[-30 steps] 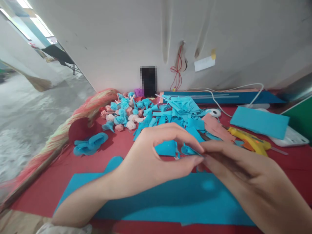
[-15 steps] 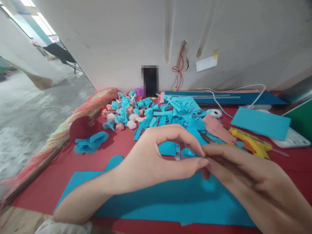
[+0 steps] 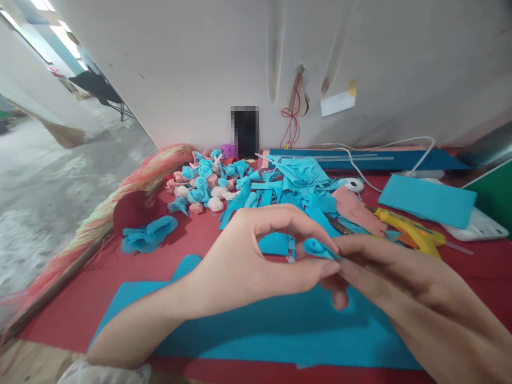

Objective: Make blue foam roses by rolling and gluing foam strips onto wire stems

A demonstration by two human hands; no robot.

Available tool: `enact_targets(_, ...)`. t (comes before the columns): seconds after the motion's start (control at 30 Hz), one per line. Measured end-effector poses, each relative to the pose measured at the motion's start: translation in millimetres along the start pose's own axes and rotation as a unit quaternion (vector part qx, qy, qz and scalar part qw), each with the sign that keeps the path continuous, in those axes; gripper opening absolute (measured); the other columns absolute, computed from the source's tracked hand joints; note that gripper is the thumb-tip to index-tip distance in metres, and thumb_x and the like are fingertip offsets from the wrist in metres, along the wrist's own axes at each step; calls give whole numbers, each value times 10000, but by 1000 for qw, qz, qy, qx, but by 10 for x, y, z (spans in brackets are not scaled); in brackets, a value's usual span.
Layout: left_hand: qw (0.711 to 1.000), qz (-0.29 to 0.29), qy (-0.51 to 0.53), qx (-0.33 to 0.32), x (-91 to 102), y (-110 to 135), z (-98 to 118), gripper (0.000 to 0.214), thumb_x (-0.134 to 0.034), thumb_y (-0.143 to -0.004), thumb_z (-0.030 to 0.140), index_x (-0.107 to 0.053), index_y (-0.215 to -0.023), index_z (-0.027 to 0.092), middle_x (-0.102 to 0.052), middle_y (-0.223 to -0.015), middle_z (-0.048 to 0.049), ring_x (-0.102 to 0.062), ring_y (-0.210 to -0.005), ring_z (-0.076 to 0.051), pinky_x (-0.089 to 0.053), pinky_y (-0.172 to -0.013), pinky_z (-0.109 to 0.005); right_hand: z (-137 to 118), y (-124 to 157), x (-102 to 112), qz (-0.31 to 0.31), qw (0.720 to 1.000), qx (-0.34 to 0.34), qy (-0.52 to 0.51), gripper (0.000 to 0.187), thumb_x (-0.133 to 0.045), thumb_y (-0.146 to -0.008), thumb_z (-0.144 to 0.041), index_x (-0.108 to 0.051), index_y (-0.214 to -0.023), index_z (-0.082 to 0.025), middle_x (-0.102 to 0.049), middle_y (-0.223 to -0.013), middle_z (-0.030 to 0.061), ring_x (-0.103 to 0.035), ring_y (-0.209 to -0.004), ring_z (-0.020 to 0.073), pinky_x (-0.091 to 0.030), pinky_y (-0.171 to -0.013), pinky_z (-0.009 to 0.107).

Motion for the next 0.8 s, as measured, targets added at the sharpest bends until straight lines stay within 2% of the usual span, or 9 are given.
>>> enact_targets(0.2, 1000, 4, 11, 6, -7, 4, -16, 53, -696, -723, 204, -671, -770, 194, -618, -717, -1, -554, -668, -118, -478, -584, -241, -4, -22, -42, -34, 998, -9, -43, 158, -602, -748, -274, -703, -696, -384, -619, -461, -68, -626, -413, 135, -505, -402, 108)
enact_targets(0.3, 1000, 15, 5, -1, 5, 4, -17, 55, -707, -708, 188, -683, -756, 198, -632, -697, 2, -546, -647, -117, -471, -569, -238, -8, -23, -33, -22, 999, -10, -29, 155, -585, -742, -277, -691, -682, -373, -605, -445, -60, -621, -397, 159, -515, -381, 143)
enact_targets(0.37, 1000, 23, 4, -5, 16, 1, -17, 69, -712, -696, 161, -689, -747, 202, -644, -680, 8, -547, -641, -116, -470, -586, -238, -32, -10, -10, -8, 1000, 7, -1, 154, -578, -736, -267, -674, -667, -364, -625, -479, -64, -633, -416, 163, -522, -384, 148)
enact_targets(0.53, 998, 41, 33, 18, 28, -15, -37, 75, -716, -681, 135, -695, -712, 200, -644, -646, 26, -544, -629, -97, -452, -596, -218, -169, 45, 40, 5, 990, 103, 98, 147, -616, -732, -248, -637, -761, -391, -697, -686, -118, -681, -597, 122, -539, -539, 91)
enact_targets(0.67, 996, 51, 61, 40, 9, -33, -78, 70, -737, -651, 145, -700, -683, 195, -639, -653, 22, -525, -604, -94, -447, -560, -220, -213, 52, 19, 2, 985, 119, 125, 242, -583, -760, -203, -626, -827, -431, -689, -703, -140, -675, -631, 115, -548, -564, 98)
enact_targets(0.8, 992, 63, 90, 55, -13, -38, -127, 64, -749, -645, 178, -700, -683, 193, -629, -660, 22, -516, -567, -88, -455, -538, -235, -245, 33, 10, 33, 985, 125, 115, 283, -576, -742, -179, -648, -817, -442, -696, -690, -152, -669, -579, 99, -542, -535, 91)
Point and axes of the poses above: each hand's wrist, its own y-axis away from the middle knuckle, its own x-axis out of the back of the hand, z = x × y, the point moved 6 cm from there along -y, towards the middle knuckle
